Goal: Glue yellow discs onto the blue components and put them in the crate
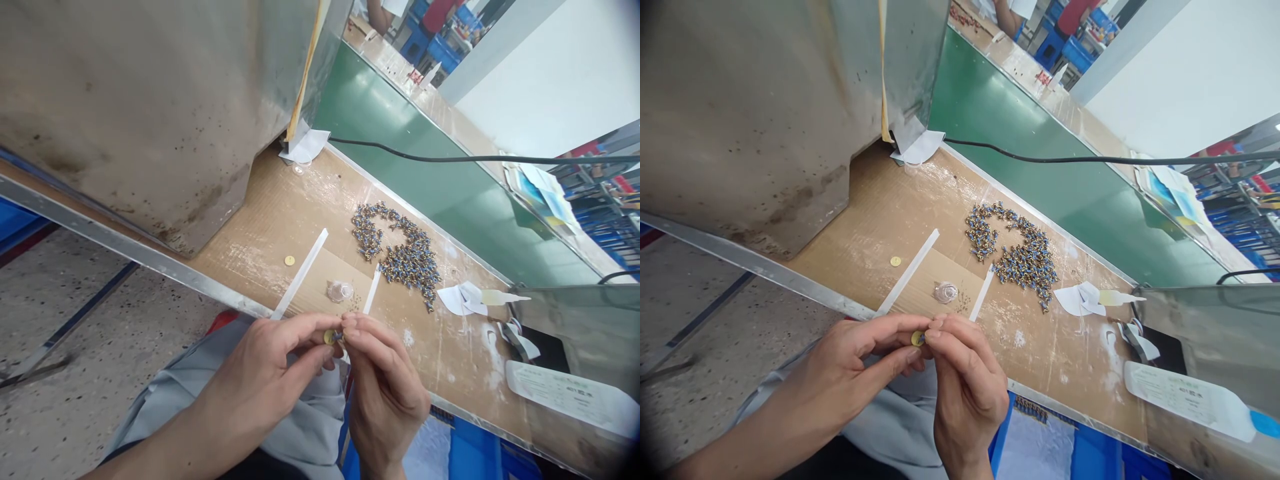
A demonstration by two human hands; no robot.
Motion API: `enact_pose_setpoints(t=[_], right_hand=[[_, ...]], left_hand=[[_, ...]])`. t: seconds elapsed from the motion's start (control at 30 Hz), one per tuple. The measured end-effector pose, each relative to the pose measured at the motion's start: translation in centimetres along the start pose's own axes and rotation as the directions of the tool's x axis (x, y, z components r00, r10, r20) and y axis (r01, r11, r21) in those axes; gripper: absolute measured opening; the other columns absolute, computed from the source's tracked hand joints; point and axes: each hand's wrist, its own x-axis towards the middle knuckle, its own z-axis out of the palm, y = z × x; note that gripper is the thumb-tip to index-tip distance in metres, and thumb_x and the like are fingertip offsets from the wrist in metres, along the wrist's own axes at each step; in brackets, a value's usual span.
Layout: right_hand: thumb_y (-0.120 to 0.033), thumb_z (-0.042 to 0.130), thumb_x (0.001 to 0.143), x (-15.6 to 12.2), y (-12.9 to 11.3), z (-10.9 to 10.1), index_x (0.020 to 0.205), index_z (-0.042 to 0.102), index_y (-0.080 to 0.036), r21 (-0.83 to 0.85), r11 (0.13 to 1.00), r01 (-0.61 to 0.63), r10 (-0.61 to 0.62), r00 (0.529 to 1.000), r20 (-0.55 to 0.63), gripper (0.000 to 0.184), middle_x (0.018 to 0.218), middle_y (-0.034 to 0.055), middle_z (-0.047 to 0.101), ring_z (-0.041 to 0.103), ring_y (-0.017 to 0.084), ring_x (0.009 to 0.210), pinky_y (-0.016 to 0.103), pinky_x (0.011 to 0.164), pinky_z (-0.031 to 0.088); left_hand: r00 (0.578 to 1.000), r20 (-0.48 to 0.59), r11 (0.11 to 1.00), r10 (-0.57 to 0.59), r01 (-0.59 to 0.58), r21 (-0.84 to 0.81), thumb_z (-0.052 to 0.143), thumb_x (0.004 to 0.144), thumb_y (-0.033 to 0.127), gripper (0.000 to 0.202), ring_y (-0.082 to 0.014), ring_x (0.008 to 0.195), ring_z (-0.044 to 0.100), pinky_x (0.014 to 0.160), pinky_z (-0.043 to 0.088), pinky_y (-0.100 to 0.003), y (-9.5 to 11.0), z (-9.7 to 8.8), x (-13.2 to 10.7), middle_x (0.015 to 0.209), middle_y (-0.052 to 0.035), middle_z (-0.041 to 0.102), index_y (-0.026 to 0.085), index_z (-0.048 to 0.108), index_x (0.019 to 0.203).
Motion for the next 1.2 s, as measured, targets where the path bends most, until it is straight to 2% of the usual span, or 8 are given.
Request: enact_pose_setpoints(t=[0.23, 0.6, 0.8, 0.9, 1.07, 1.2], right_hand=[[0.004, 0.078, 0.103, 0.8, -0.4, 0.0, 0.12, 0.088, -0.026, 0.006, 0.997, 0.083, -0.083, 0.996, 0.026, 0.035, 0.12, 0.0036, 0.089, 0.088, 0.021, 0.114, 0.037, 0.104, 0.074], [0.003, 0.074, 0.105, 1.1, -0.4, -0.3, 0.121, 0.087, -0.026, -0.019, 0.991, 0.133, -0.132, 0.99, 0.056, 0.036, 0.118, 0.004, 0.088, 0.088, 0.021, 0.112, 0.037, 0.099, 0.076], [0.005, 0.075, 0.103, 1.2, -0.3, -0.4, 0.121, 0.087, -0.025, -0.022, 0.987, 0.162, -0.16, 0.985, 0.07, 0.037, 0.119, 0.0045, 0.088, 0.087, 0.021, 0.113, 0.038, 0.102, 0.075], [0.006, 0.074, 0.103, 0.8, 0.0, -0.4, 0.124, 0.087, -0.025, -0.026, 0.984, 0.174, -0.172, 0.983, 0.062, 0.039, 0.122, 0.005, 0.088, 0.087, 0.022, 0.115, 0.041, 0.104, 0.075], [0.009, 0.074, 0.101, 0.1, 0.4, -0.6, 0.126, 0.087, -0.022, -0.013, 0.983, 0.182, -0.181, 0.982, 0.046, 0.042, 0.127, 0.0065, 0.087, 0.086, 0.024, 0.122, 0.044, 0.111, 0.074], [0.009, 0.075, 0.101, -0.1, 0.4, -0.7, 0.125, 0.088, -0.022, -0.016, 0.982, 0.187, -0.186, 0.982, 0.033, 0.041, 0.127, 0.0067, 0.087, 0.086, 0.025, 0.122, 0.045, 0.11, 0.075]], left_hand=[[1.0, 0.003, 1.0, -0.004, 0.004, 0.029, 0.072, 0.116, 0.031, 0.037, -0.0155, 0.098, 0.09, 0.092, 0.067, -0.023, -0.1, -0.1, -0.4, 0.105, 0.0077, 0.093, 0.04, 0.083, 0.149], [1.0, 0.01, 0.997, -0.008, 0.007, 0.081, 0.07, 0.113, 0.026, 0.038, -0.0135, 0.09, 0.087, 0.085, 0.064, -0.023, 0.5, -0.2, -0.3, 0.098, 0.0105, 0.091, 0.04, 0.084, 0.146], [1.0, 0.003, 0.991, -0.01, 0.01, 0.132, 0.072, 0.11, 0.024, 0.036, -0.0147, 0.085, 0.087, 0.081, 0.063, -0.023, 1.1, 0.0, -0.2, 0.092, 0.0097, 0.091, 0.037, 0.086, 0.141], [0.999, -0.018, 0.994, -0.027, 0.028, 0.107, 0.072, 0.111, 0.026, 0.038, -0.0159, 0.086, 0.089, 0.079, 0.066, -0.023, 1.1, 0.4, -0.3, 0.093, 0.0089, 0.092, 0.036, 0.084, 0.145], [0.999, -0.004, 0.999, -0.042, 0.042, 0.032, 0.072, 0.114, 0.031, 0.039, -0.0165, 0.092, 0.09, 0.084, 0.07, -0.023, 0.6, 0.8, -0.6, 0.097, 0.008, 0.093, 0.035, 0.079, 0.152], [0.999, -0.019, 0.998, -0.041, 0.042, 0.052, 0.073, 0.113, 0.029, 0.04, -0.0165, 0.095, 0.09, 0.087, 0.069, -0.022, 0.5, 0.9, -0.7, 0.101, 0.0069, 0.094, 0.036, 0.079, 0.152]])
